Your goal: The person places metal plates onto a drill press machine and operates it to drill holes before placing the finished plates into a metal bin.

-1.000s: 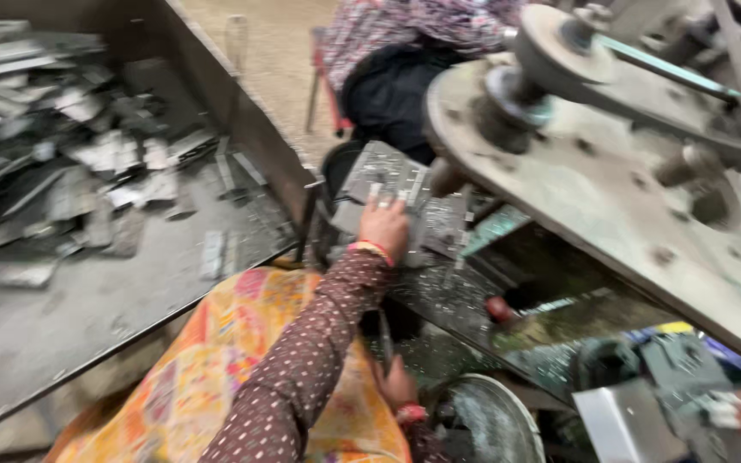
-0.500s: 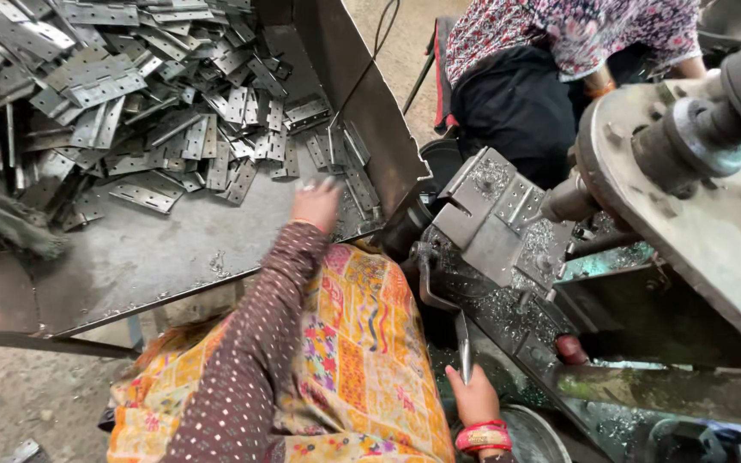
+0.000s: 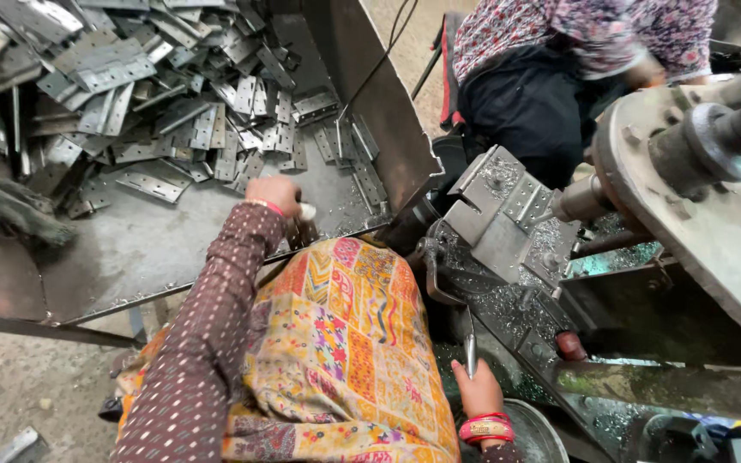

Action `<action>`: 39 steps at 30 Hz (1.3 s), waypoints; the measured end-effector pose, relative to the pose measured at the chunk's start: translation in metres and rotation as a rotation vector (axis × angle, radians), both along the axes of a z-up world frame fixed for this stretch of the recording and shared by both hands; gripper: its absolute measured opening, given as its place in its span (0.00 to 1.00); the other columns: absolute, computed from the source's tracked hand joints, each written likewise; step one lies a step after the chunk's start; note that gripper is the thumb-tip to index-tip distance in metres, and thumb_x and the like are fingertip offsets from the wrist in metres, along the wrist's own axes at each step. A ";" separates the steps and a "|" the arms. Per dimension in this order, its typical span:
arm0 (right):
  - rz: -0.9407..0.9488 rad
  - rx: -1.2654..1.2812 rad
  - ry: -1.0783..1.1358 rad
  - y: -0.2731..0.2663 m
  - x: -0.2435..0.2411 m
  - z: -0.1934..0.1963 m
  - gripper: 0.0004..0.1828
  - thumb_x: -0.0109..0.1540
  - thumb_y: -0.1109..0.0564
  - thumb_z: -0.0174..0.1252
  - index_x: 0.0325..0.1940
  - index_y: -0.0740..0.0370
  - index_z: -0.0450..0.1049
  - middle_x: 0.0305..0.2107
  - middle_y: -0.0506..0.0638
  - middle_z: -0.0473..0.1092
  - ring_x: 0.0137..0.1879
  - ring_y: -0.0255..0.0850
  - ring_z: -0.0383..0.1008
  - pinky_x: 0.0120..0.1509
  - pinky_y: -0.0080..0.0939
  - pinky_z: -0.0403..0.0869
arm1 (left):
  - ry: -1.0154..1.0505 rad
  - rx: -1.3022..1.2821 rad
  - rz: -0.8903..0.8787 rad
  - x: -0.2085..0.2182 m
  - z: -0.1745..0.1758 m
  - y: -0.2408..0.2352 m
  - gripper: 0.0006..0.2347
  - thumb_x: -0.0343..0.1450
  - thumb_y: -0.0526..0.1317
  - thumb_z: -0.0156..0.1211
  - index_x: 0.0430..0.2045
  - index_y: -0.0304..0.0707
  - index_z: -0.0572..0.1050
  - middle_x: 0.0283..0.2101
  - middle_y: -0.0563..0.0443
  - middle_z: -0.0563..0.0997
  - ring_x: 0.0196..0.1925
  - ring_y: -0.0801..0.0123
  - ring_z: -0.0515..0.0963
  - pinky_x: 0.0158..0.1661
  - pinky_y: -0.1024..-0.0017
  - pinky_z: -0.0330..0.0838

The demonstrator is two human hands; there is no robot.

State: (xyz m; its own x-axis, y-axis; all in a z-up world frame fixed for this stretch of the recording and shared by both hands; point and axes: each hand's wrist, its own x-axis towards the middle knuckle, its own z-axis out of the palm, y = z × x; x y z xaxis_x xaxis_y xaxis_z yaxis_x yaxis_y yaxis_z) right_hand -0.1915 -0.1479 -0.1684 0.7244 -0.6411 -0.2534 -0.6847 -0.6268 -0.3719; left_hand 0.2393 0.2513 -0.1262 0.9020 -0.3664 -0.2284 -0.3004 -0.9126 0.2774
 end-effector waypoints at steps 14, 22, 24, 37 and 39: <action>-0.015 0.018 -0.069 0.018 0.007 0.004 0.27 0.57 0.35 0.63 0.39 0.62 0.72 0.33 0.66 0.76 0.43 0.67 0.76 0.45 0.62 0.74 | -0.184 -0.943 0.142 -0.098 0.122 -0.139 0.14 0.69 0.49 0.64 0.33 0.35 0.80 0.35 0.34 0.82 0.39 0.42 0.81 0.40 0.51 0.74; -0.040 0.060 -0.008 0.028 0.009 0.021 0.27 0.59 0.34 0.61 0.38 0.62 0.70 0.32 0.66 0.76 0.43 0.66 0.77 0.47 0.61 0.73 | -0.170 -0.418 0.078 -0.153 0.123 -0.216 0.23 0.68 0.46 0.62 0.58 0.41 0.69 0.42 0.40 0.84 0.42 0.45 0.84 0.42 0.52 0.76; -0.050 0.083 -0.025 0.029 0.011 0.026 0.26 0.59 0.35 0.61 0.39 0.61 0.71 0.32 0.66 0.76 0.43 0.67 0.76 0.46 0.62 0.73 | -0.278 -0.348 -0.002 -0.169 0.134 -0.211 0.23 0.69 0.54 0.60 0.54 0.43 0.71 0.49 0.43 0.80 0.52 0.52 0.81 0.51 0.57 0.74; 0.029 0.029 0.078 0.020 0.028 0.071 0.31 0.59 0.32 0.61 0.41 0.63 0.71 0.32 0.68 0.76 0.44 0.68 0.76 0.48 0.62 0.74 | -0.490 -0.338 -0.409 -0.207 0.106 -0.283 0.17 0.74 0.44 0.49 0.52 0.31 0.76 0.63 0.43 0.72 0.69 0.55 0.66 0.70 0.44 0.49; 0.026 0.040 0.077 0.016 0.027 0.066 0.30 0.59 0.32 0.61 0.41 0.63 0.71 0.33 0.68 0.75 0.45 0.67 0.76 0.48 0.62 0.74 | -0.476 -0.328 -0.407 -0.189 0.109 -0.299 0.18 0.74 0.45 0.48 0.50 0.31 0.76 0.63 0.42 0.71 0.70 0.52 0.64 0.69 0.44 0.48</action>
